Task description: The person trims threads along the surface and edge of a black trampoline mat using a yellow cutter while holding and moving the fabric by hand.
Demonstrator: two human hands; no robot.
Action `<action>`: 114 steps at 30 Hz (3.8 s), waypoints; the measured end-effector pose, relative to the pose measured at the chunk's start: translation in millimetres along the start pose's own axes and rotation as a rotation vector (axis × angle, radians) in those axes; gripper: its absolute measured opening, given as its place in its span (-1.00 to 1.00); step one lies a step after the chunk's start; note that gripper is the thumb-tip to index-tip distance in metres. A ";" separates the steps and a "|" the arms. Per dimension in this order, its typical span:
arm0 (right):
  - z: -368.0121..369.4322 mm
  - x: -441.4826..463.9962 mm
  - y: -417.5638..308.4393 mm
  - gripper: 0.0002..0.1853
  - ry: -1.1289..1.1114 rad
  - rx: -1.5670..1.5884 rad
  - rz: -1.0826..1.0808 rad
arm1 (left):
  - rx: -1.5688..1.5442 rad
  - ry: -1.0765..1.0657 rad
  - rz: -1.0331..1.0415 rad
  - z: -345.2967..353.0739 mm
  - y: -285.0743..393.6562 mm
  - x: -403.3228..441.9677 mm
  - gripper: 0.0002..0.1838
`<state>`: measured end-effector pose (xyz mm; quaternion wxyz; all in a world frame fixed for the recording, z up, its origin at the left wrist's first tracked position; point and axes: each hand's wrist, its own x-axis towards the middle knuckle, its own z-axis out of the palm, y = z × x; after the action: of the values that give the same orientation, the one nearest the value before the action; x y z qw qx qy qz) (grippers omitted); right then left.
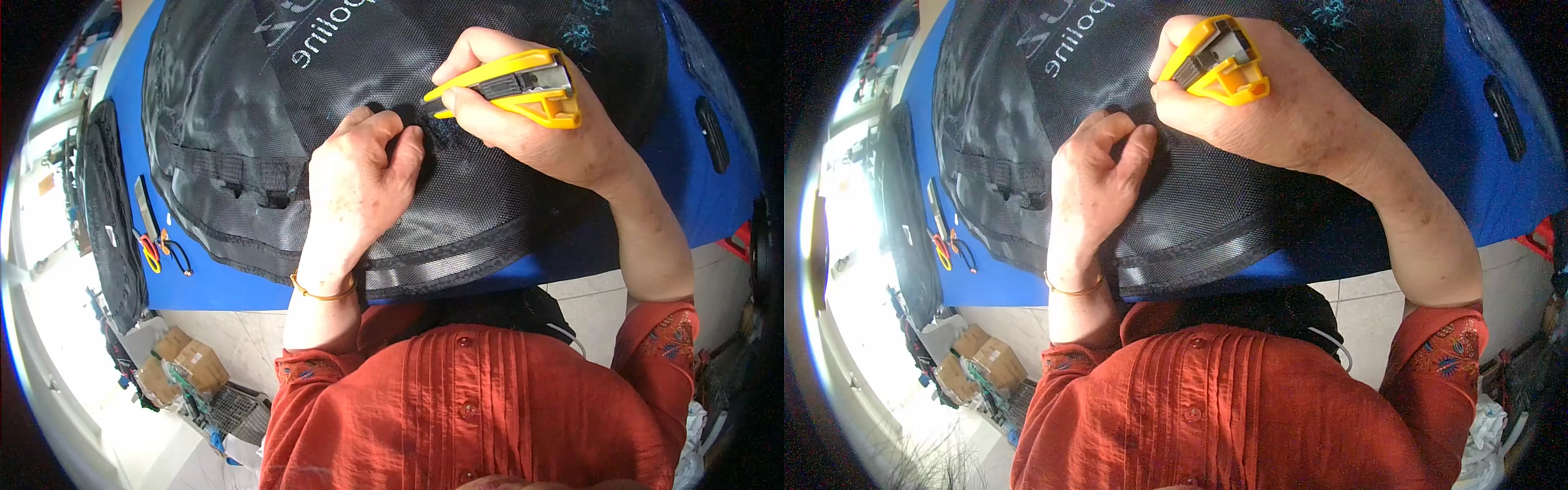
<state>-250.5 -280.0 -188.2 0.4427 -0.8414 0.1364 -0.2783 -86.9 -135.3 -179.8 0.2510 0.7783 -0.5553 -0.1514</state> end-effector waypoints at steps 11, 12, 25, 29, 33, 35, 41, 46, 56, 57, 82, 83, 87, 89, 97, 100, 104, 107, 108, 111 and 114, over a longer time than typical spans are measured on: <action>-3.6 -0.5 0.2 -0.88 -0.059 -0.082 -0.089 | 0.010 -0.016 -0.007 -0.6 0.6 0.6 -0.82; -2.8 -0.8 -0.8 -0.88 -0.041 -0.048 -0.050 | 0.010 -0.020 -0.007 -0.7 0.9 0.6 -0.82; -12.2 -1.7 -15.6 -0.88 -0.126 0.024 0.108 | 0.007 -0.009 0.007 -0.1 1.2 0.9 -0.80; -15.2 -3.2 -12.9 -0.88 -0.147 0.044 0.067 | 0.008 -0.016 -0.003 0.3 0.4 0.9 -0.80; -15.3 -5.2 -14.3 -0.89 -0.131 0.009 0.071 | 0.001 -0.007 0.000 -0.4 1.4 0.8 -0.79; -16.0 -5.0 -14.7 -0.89 -0.133 0.027 0.080 | 0.007 -0.015 -0.004 -0.9 1.9 1.0 -0.79; -18.5 -6.8 -15.1 -0.87 -0.142 -0.044 0.074 | 0.015 -0.002 0.016 -0.4 1.3 1.2 -0.79; -19.5 -7.2 -12.1 -0.87 -0.165 -0.060 0.119 | -0.004 -0.027 0.008 -3.2 0.5 1.3 -0.78; -21.3 4.2 -27.2 -0.87 -0.146 0.147 0.348 | -0.015 -0.040 0.001 -4.1 2.5 0.0 -0.81; -19.7 4.2 -25.5 -0.87 -0.148 0.148 0.347 | -0.010 -0.042 -0.008 -4.4 3.7 0.2 -0.82; -7.7 -0.1 -0.6 -0.89 -0.068 -0.041 -0.102 | -0.017 -0.009 0.011 -2.6 0.6 -0.1 -0.84; -8.3 -0.3 -1.0 -0.89 -0.081 -0.057 -0.124 | -0.019 -0.014 0.011 -2.8 0.2 -0.1 -0.83; -8.4 -0.9 -3.9 -0.89 -0.073 -0.004 -0.054 | -0.018 -0.023 0.023 -2.9 -1.1 0.5 -0.82; -13.4 1.7 -14.9 -0.89 -0.175 0.126 0.185 | -0.018 -0.027 0.012 -2.8 -0.7 0.8 -0.82; -10.2 -0.4 -10.0 -0.88 -0.076 -0.005 0.004 | -0.019 -0.016 0.007 -2.6 -1.3 -0.2 -0.81; -14.0 1.8 -19.7 -0.88 -0.126 0.023 0.083 | -0.011 -0.019 -0.004 -2.4 -0.5 -0.2 -0.81; -18.2 3.7 -24.6 -0.88 -0.196 -0.002 0.150 | -0.020 -0.027 -0.017 -3.2 -0.4 -0.3 -0.80; -21.6 2.0 -23.0 -0.88 -0.210 0.001 0.148 | -0.020 -0.027 -0.016 -3.0 0.0 -0.1 -0.80; -21.6 2.3 -23.6 -0.88 -0.209 0.000 0.146 | -0.020 -0.024 -0.016 -2.9 0.0 -0.1 -0.79; -19.9 0.1 -19.7 -0.88 -0.220 -0.002 0.191 | -0.017 -0.024 -0.028 -1.8 -0.5 -0.7 -0.79; -16.8 -2.7 -2.5 -0.89 -0.100 -0.150 -0.171 | -0.003 -0.030 -0.033 -3.3 0.3 0.1 -0.79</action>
<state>-262.7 -288.6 -179.4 0.3595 -0.8935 0.0621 -0.2616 -85.4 -134.8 -176.9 0.2412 0.7845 -0.5460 -0.1682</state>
